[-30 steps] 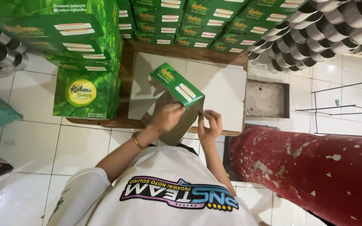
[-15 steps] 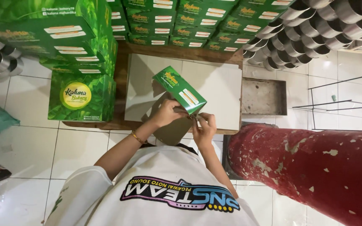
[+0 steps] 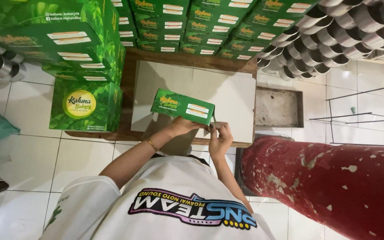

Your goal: Assembling flat-packed cardboard into cake boxes by folding.

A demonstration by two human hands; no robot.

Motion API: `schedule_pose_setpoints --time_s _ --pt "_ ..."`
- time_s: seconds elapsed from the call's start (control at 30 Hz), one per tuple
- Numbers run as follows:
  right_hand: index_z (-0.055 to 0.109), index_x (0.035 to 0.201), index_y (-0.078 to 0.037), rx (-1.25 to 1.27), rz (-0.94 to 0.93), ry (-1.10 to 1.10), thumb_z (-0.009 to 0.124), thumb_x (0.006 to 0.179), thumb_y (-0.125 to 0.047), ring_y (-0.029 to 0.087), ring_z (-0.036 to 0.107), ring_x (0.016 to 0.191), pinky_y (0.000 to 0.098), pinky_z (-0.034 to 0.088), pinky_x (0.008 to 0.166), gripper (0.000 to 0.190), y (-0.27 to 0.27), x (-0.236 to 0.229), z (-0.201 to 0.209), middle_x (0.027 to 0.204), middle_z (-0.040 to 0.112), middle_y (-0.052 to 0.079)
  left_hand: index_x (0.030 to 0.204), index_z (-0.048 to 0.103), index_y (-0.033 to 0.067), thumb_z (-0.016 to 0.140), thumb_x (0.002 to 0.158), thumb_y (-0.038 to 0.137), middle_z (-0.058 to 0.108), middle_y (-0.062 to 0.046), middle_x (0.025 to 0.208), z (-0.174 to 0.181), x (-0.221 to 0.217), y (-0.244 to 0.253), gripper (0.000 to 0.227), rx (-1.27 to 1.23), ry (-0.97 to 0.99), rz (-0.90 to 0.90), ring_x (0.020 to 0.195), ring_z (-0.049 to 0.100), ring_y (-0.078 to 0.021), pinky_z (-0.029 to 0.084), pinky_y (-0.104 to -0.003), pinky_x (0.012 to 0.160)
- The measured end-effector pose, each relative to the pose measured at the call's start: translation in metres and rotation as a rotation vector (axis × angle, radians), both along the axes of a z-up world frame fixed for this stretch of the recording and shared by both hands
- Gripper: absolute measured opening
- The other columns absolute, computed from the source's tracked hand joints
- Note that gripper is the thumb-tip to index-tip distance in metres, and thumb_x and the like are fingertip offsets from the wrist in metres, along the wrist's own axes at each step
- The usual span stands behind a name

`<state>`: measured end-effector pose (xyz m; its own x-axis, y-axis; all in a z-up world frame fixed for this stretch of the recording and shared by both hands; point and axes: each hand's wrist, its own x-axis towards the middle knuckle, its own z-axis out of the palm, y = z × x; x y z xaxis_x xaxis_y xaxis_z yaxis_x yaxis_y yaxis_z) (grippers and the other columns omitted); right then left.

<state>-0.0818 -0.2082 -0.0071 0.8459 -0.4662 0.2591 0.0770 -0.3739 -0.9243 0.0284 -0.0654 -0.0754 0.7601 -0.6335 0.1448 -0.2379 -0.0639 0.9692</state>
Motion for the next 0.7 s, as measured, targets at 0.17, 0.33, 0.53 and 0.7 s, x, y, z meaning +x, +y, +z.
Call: schedule_pose_setpoints --time_s 0.17,0.33,0.53,0.7 --pt "0.070 0.095 0.004 -0.193 0.082 -0.026 0.070 0.089 0.006 0.026 0.067 0.084 0.0335 0.054 0.076 0.006 -0.004 0.017 0.040 0.096 0.066 0.013 0.120 0.070 0.0078 0.087 0.085 0.027 0.072 -0.008 0.121 -0.028 0.009 0.001 0.044 0.077 -0.168 0.044 0.112 0.067 -0.0225 0.053 -0.039 0.099" --pt "0.071 0.097 0.003 -0.393 0.378 -0.071 0.072 0.086 0.006 0.030 0.066 0.089 0.0369 0.054 0.078 0.012 -0.024 0.030 0.066 0.099 0.068 0.014 0.126 0.067 0.0075 0.083 0.087 0.026 0.070 -0.008 0.127 -0.046 0.022 0.023 0.046 -0.039 -0.078 0.027 0.117 0.065 -0.0219 0.052 -0.039 0.103" --pt "0.070 0.096 0.003 -0.586 0.666 0.021 0.071 0.082 0.006 0.035 0.065 0.093 0.0417 0.055 0.080 0.015 -0.033 0.041 0.067 0.099 0.069 0.015 0.129 0.065 0.0072 0.078 0.089 0.024 0.069 -0.009 0.129 -0.061 0.032 0.030 0.045 0.039 -0.016 -0.106 0.118 0.064 -0.0219 0.052 -0.038 0.103" --pt "0.071 0.105 0.002 -0.300 0.695 0.170 0.070 0.088 0.004 0.030 0.072 0.094 0.0378 0.059 0.082 0.017 -0.050 0.047 0.050 0.105 0.073 0.014 0.127 0.066 0.0062 0.074 0.094 0.022 0.068 -0.010 0.127 -0.042 0.041 0.032 0.038 0.133 -0.066 -0.123 0.114 0.064 -0.0218 0.051 -0.038 0.097"
